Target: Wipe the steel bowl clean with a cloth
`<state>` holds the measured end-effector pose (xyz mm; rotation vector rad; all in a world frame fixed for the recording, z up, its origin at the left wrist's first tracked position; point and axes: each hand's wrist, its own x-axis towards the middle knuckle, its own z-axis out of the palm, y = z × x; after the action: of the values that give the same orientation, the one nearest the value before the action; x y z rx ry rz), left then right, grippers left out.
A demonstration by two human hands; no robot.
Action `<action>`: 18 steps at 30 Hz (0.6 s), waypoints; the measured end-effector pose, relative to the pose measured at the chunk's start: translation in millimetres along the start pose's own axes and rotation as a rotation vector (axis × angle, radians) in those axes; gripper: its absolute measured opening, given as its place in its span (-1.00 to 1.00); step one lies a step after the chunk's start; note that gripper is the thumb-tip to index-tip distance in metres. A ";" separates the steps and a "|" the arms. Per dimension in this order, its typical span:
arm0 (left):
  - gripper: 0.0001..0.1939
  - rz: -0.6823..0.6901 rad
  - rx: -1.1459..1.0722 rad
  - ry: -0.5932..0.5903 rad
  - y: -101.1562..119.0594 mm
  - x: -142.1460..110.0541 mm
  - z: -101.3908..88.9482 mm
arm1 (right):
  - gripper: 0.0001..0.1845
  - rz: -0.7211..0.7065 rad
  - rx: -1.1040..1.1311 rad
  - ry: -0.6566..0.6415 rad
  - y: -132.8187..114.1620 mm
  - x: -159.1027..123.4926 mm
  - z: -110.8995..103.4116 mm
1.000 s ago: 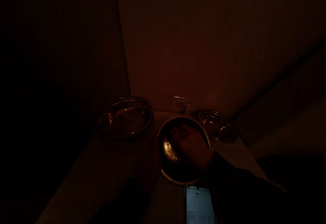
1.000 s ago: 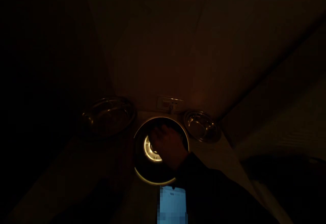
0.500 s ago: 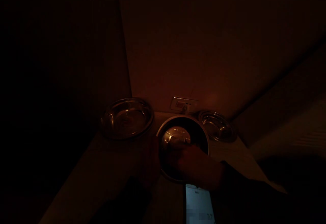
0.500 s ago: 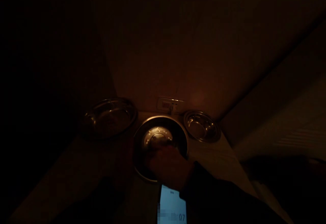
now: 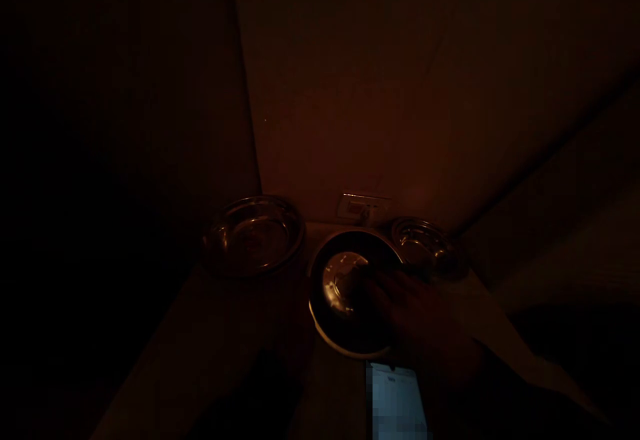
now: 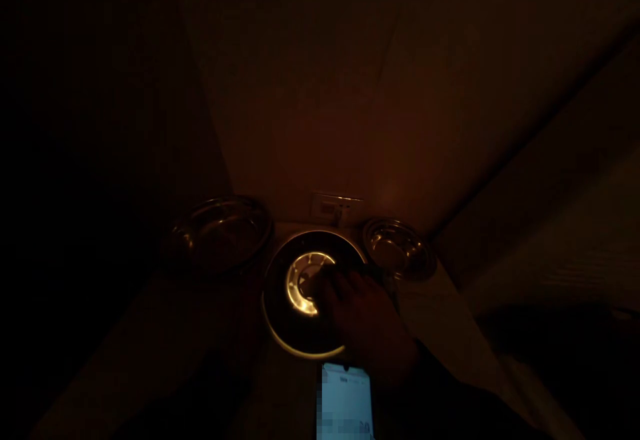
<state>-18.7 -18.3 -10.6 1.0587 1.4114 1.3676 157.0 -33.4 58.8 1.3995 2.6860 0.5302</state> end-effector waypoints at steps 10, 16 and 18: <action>-0.56 0.023 0.036 -0.185 5.2 -4.7 -6.8 | -0.63 -0.028 0.215 -0.201 3.2 6.9 14.0; -0.63 -0.134 0.106 -0.136 15.0 2.4 -6.8 | -0.72 -0.133 0.345 -0.273 12.5 7.9 12.1; -0.59 -0.160 0.049 -0.159 14.7 4.5 -6.3 | -0.70 -0.158 0.360 -0.272 13.2 9.3 11.2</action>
<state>-25.8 -15.1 3.9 1.0389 1.3863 1.1146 164.3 -16.0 53.6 1.2036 2.7179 -0.1554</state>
